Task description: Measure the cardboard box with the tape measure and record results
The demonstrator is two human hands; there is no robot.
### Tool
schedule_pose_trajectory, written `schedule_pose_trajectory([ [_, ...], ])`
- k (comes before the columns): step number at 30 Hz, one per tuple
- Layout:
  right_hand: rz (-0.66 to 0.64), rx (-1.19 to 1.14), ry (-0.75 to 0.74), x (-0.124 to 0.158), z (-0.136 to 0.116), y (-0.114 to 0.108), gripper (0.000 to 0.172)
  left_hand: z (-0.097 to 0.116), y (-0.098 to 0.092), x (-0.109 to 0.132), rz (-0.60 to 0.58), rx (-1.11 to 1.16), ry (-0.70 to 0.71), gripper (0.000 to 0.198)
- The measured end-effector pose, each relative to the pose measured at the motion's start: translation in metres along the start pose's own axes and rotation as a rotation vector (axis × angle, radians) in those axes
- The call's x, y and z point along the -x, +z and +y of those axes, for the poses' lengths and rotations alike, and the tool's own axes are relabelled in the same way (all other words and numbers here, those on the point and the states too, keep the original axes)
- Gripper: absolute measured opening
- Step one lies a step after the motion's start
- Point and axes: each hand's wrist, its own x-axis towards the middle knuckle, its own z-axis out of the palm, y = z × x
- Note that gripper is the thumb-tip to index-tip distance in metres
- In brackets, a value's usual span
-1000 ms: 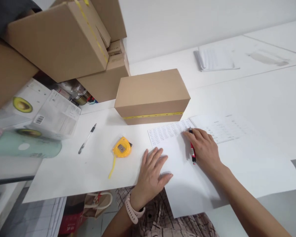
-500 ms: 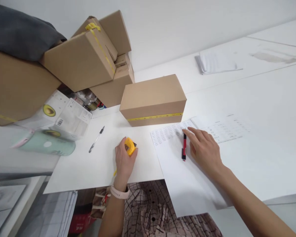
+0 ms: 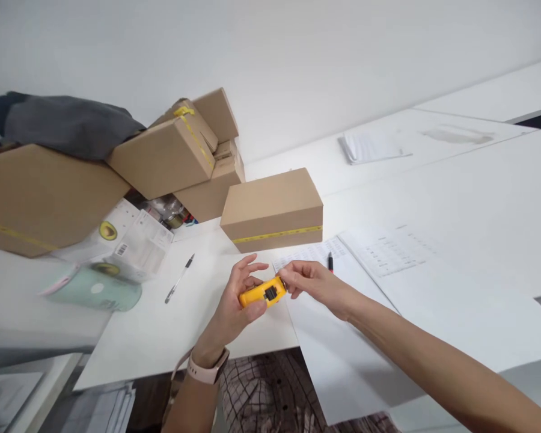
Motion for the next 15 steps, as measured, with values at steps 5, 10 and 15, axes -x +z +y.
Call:
schedule_pose_trajectory([
  [5, 0.066, 0.007, -0.083, -0.009, -0.025, -0.021, 0.041, 0.021, -0.032, -0.020, 0.040, -0.038, 0.037, 0.076],
  [10, 0.328, -0.125, -0.267, -0.045, -0.074, -0.103, 0.037, 0.051, -0.110, -0.072, 0.404, -0.023, 0.078, 0.077],
  [15, 0.515, -0.131, -0.278, -0.090, -0.089, -0.154, 0.030, 0.057, -0.179, -0.121, 0.600, -0.007, 0.036, 0.045],
])
